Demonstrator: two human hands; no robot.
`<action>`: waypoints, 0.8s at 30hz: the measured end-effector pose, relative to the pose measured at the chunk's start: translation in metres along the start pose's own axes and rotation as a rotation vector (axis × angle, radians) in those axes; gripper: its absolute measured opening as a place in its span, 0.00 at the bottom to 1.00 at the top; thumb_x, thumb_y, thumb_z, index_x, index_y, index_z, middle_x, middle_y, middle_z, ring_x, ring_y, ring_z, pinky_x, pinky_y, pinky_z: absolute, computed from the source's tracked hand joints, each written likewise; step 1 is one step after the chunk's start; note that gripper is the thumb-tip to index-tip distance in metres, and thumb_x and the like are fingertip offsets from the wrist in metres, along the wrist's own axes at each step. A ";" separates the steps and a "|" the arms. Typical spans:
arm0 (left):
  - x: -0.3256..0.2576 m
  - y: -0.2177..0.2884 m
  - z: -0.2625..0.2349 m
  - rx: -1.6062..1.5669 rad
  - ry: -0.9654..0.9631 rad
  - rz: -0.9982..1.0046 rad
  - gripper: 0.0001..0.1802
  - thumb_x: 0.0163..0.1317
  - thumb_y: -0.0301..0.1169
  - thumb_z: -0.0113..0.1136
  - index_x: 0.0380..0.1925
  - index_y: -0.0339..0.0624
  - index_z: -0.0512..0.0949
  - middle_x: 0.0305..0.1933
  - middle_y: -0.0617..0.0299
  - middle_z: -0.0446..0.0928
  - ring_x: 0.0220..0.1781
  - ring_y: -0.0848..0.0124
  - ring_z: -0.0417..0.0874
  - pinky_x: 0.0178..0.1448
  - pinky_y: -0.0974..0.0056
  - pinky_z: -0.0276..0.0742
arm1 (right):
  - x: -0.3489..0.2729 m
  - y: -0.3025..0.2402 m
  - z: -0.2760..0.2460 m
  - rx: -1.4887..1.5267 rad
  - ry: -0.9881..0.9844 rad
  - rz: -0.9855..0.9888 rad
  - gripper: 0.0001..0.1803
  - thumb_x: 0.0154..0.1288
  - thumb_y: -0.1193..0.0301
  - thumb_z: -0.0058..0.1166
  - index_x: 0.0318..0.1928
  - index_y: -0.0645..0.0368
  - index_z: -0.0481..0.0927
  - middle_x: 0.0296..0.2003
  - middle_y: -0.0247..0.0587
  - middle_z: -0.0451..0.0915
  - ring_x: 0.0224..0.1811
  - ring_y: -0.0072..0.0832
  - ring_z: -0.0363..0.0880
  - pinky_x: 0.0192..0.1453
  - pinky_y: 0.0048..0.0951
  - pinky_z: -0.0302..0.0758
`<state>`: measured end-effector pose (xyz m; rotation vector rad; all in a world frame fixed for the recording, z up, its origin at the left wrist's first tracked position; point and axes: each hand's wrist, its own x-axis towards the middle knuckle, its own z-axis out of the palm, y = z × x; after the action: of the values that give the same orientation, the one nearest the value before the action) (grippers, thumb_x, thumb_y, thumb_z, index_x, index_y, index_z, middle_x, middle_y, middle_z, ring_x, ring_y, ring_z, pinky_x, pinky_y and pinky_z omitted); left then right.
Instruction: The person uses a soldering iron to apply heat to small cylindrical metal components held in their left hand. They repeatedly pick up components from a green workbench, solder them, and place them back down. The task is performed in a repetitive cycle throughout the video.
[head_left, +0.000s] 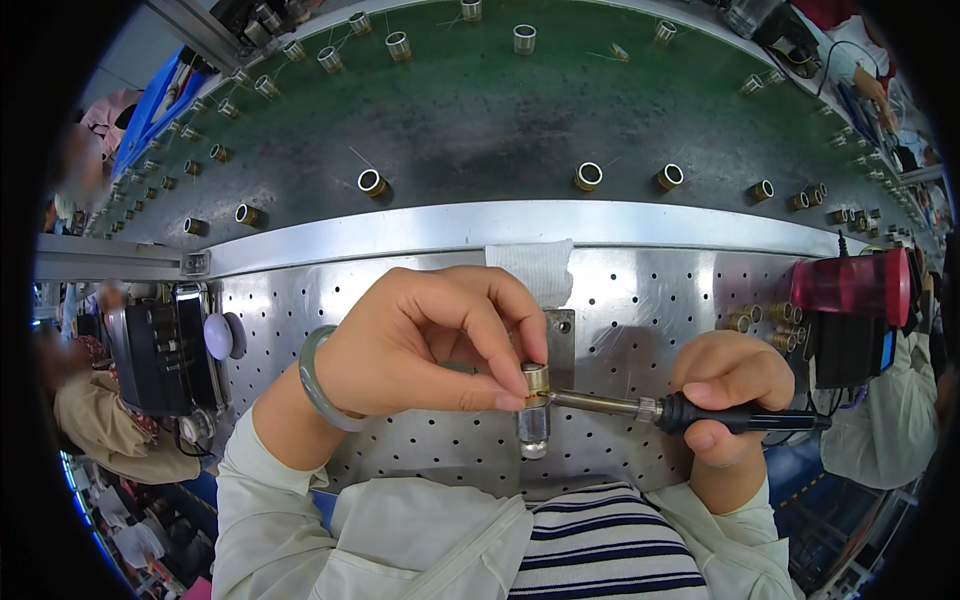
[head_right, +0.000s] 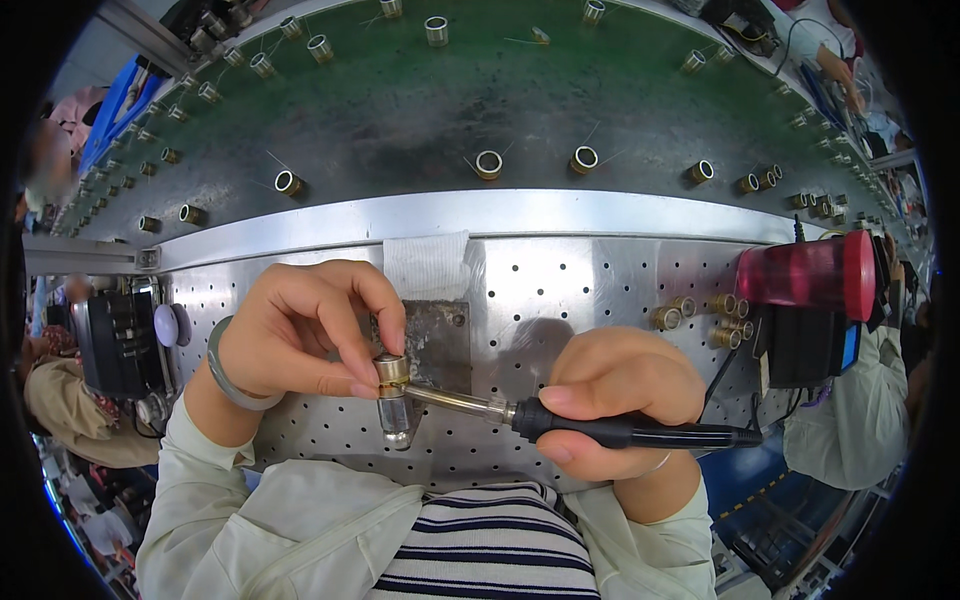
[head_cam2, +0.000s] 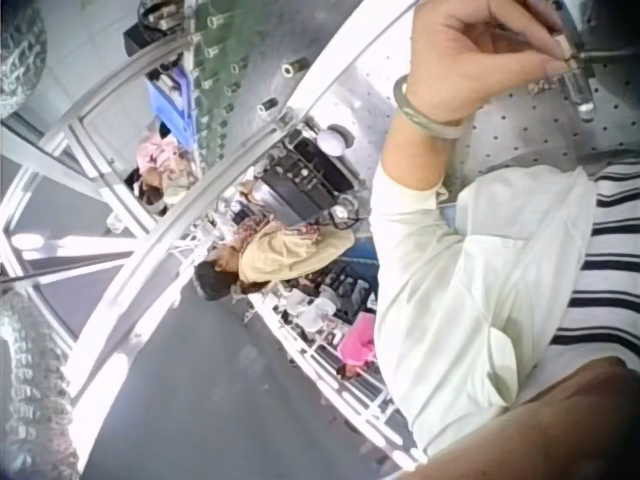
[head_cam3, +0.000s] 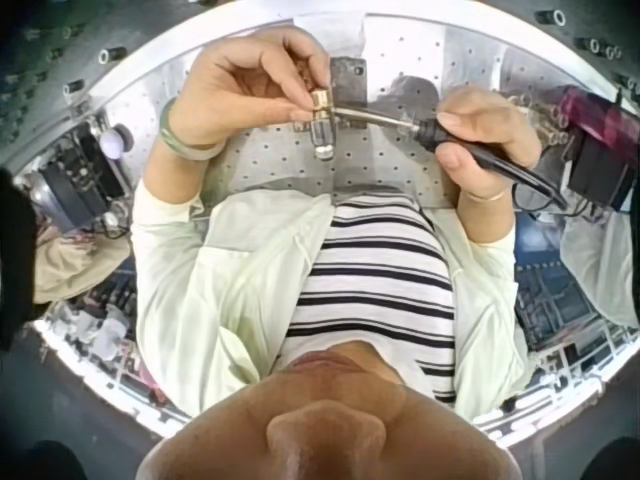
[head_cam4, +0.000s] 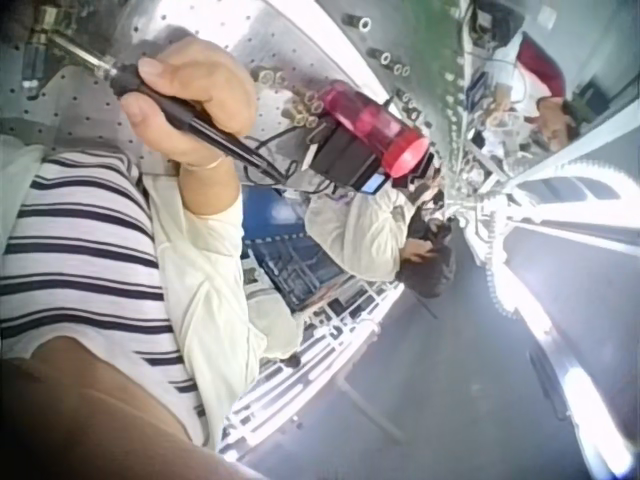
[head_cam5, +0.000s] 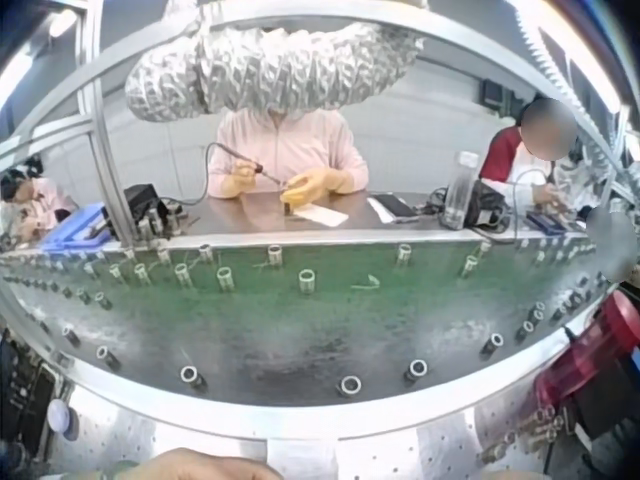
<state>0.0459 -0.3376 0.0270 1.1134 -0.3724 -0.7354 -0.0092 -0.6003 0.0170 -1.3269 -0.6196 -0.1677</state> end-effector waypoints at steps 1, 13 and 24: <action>0.000 0.000 0.000 0.005 -0.001 0.000 0.09 0.40 0.14 0.70 0.23 0.36 0.82 0.39 0.48 0.76 0.38 0.66 0.79 0.43 0.69 0.76 | 0.000 0.001 0.000 0.019 -0.003 -0.002 0.14 0.43 0.83 0.65 0.33 0.69 0.77 0.19 0.45 0.75 0.17 0.30 0.74 0.20 0.25 0.67; 0.003 -0.002 -0.001 -0.010 -0.025 -0.011 0.09 0.41 0.13 0.69 0.24 0.35 0.82 0.39 0.48 0.76 0.39 0.66 0.79 0.44 0.70 0.77 | 0.002 0.002 -0.007 -0.022 -0.067 -0.007 0.15 0.42 0.82 0.68 0.33 0.69 0.77 0.20 0.45 0.76 0.18 0.29 0.74 0.20 0.23 0.68; 0.007 0.000 -0.007 -0.043 -0.102 -0.172 0.15 0.49 0.16 0.64 0.40 0.29 0.81 0.42 0.48 0.78 0.42 0.69 0.80 0.44 0.72 0.75 | 0.005 0.003 -0.013 -0.027 -0.128 -0.033 0.15 0.41 0.81 0.69 0.31 0.68 0.78 0.20 0.44 0.76 0.17 0.29 0.74 0.20 0.23 0.69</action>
<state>0.0550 -0.3379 0.0233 1.0791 -0.3482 -0.9504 0.0004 -0.6107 0.0154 -1.3616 -0.7494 -0.1188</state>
